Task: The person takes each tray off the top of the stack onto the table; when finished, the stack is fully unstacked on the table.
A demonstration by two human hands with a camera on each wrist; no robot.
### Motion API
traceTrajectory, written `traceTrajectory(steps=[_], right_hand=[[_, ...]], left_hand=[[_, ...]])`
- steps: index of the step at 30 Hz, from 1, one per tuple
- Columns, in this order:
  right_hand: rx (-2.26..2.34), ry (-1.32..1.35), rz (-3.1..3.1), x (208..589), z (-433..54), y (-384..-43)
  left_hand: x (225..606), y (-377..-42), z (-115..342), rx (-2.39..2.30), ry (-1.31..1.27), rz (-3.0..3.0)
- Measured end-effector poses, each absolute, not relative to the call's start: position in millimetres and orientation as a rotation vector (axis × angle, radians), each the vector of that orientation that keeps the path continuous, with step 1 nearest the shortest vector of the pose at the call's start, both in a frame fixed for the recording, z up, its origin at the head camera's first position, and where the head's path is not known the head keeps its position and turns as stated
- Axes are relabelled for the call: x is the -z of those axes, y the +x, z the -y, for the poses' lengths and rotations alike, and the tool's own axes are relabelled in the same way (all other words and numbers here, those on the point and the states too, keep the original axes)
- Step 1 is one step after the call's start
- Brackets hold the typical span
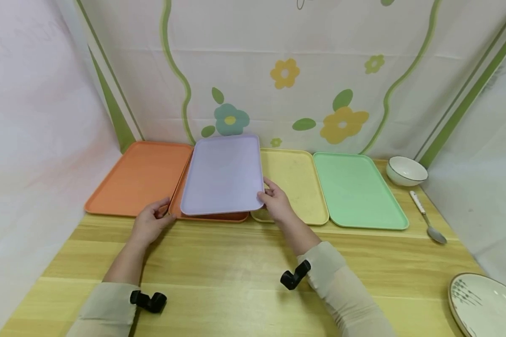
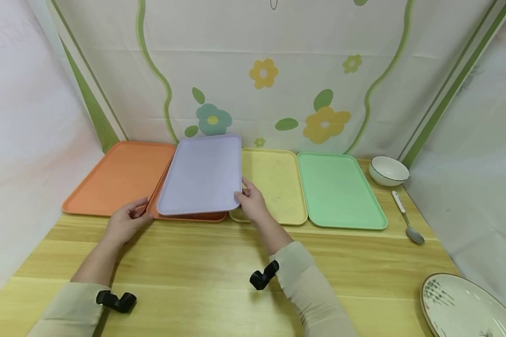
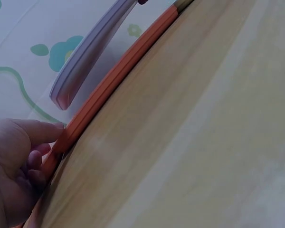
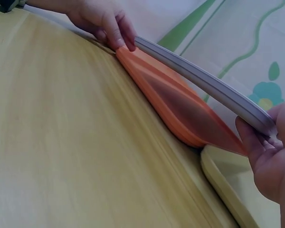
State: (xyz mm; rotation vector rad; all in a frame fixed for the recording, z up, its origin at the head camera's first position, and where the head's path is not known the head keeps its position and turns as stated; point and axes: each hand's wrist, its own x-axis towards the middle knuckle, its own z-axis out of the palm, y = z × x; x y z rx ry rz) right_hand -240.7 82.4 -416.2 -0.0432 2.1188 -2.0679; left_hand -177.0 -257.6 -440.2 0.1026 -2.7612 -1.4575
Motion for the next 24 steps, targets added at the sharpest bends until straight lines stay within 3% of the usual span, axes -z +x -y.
traceTrajectory(steps=[24], right_hand=[[2.112,-0.073,-2.123,386,-178,-233]], left_hand=[[440,-176,257,1.462,0.075,2.785]])
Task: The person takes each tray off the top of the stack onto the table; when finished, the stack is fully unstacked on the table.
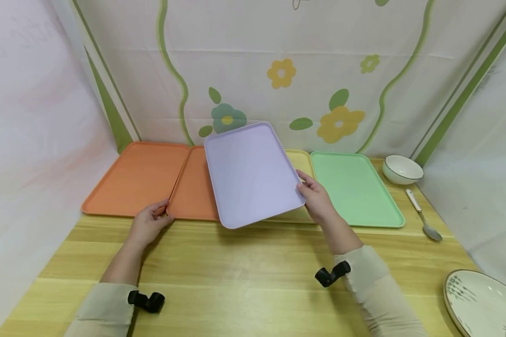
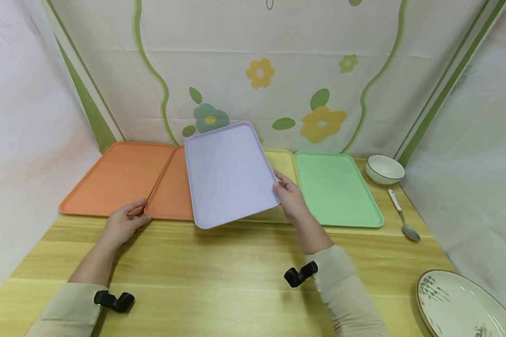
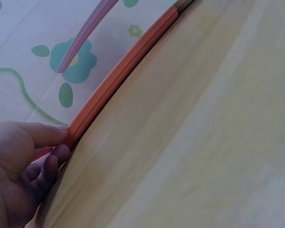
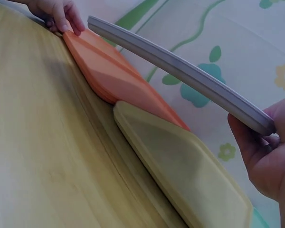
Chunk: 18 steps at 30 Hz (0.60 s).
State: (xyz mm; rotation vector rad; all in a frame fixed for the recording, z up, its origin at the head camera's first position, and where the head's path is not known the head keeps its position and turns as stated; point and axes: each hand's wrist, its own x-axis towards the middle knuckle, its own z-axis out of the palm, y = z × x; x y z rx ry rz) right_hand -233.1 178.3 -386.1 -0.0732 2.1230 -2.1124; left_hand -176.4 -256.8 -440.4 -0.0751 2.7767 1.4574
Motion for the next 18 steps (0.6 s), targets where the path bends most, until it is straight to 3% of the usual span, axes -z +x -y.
traceTrajectory(steps=[18], right_hand=[[2.126,-0.218,-2.061,367,-244,-230]], left_hand=[[440,-176,256,-1.461,-0.133,-2.739]])
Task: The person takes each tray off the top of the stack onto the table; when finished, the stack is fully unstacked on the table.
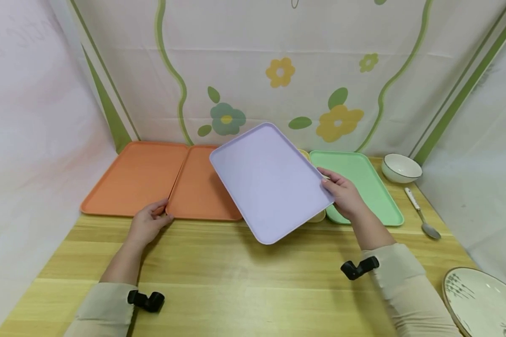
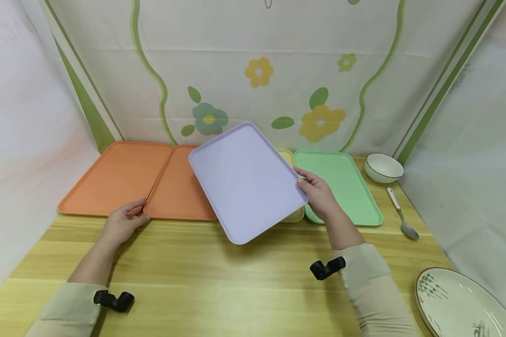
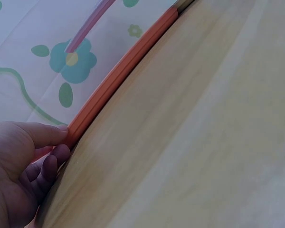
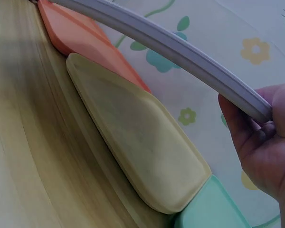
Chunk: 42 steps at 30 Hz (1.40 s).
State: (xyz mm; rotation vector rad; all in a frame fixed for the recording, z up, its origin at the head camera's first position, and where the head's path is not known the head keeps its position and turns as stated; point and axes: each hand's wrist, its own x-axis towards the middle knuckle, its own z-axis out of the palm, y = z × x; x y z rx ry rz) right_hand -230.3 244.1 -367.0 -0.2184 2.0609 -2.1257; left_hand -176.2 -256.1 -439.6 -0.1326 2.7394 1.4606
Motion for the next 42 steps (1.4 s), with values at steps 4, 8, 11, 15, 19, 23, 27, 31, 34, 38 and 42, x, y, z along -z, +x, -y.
traceTrajectory(steps=[4,8,11,15,19,23,27,31,34,38,42], right_hand=[[2.115,-0.226,-2.041,365,-254,-231],[2.124,-0.244,-2.01,361,-265,-233],[2.104,-0.269,-2.011,357,-272,-233],[2.02,-0.308,-2.062,352,-281,-233],[1.906,-0.304,-2.123,347,-287,-233],[1.823,-0.305,-2.13,345,-293,-233],[1.764,-0.318,-2.109,347,-296,-233],[1.68,-0.321,-2.11,353,-299,-234],[1.616,-0.333,-2.119,357,-300,-236],[1.548,-0.364,-2.121,361,-300,-237],[1.489,-0.388,-2.107,363,-298,-236]], left_hand=[[439,-176,256,-1.457,-0.132,-2.736],[439,-176,256,-1.454,-0.124,-2.737],[440,-176,256,-1.457,-0.123,-2.738],[440,-176,256,-1.459,-0.128,-2.735],[439,-175,256,-1.451,-0.131,-2.739],[439,-175,256,-1.447,-0.13,-2.745],[439,-175,256,-1.446,-0.127,-2.747],[439,-175,255,-1.444,-0.124,-2.751],[439,-175,255,-1.445,-0.122,-2.747],[439,-175,255,-1.446,-0.124,-2.745],[439,-175,256,-1.45,-0.12,-2.745]])
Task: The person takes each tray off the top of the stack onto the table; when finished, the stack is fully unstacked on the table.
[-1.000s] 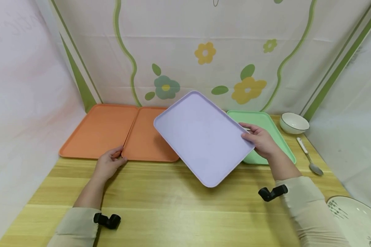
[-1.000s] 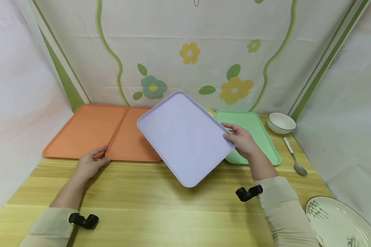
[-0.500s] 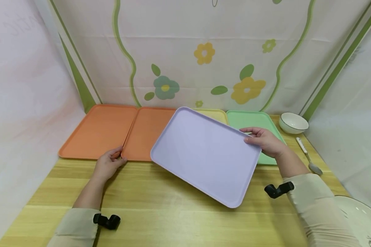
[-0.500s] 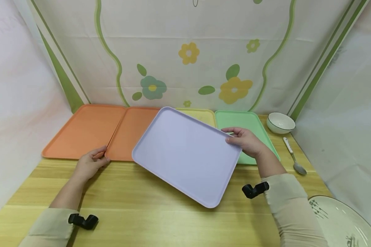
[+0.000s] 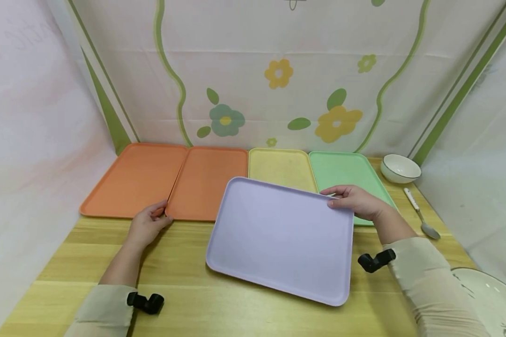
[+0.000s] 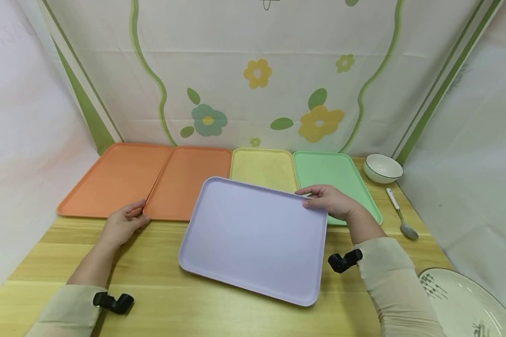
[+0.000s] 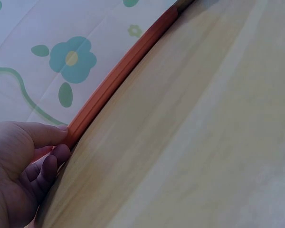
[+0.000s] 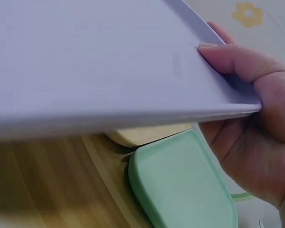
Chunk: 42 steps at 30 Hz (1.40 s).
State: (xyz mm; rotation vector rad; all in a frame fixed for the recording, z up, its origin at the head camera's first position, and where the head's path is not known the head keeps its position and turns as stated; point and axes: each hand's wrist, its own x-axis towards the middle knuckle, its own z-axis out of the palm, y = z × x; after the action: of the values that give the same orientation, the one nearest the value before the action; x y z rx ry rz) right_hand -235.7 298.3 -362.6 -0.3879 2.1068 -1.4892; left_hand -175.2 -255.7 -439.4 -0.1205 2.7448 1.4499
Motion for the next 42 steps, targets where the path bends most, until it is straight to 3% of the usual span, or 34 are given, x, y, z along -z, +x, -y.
traceTrajectory(steps=[26,42], right_hand=[[1.158,-0.427,-2.291,391,-270,-233],[1.046,-0.305,-2.447,408,-258,-221]], left_hand=[[441,-176,256,-1.438,-0.112,-2.756],[441,-176,256,-1.454,-0.126,-2.738]])
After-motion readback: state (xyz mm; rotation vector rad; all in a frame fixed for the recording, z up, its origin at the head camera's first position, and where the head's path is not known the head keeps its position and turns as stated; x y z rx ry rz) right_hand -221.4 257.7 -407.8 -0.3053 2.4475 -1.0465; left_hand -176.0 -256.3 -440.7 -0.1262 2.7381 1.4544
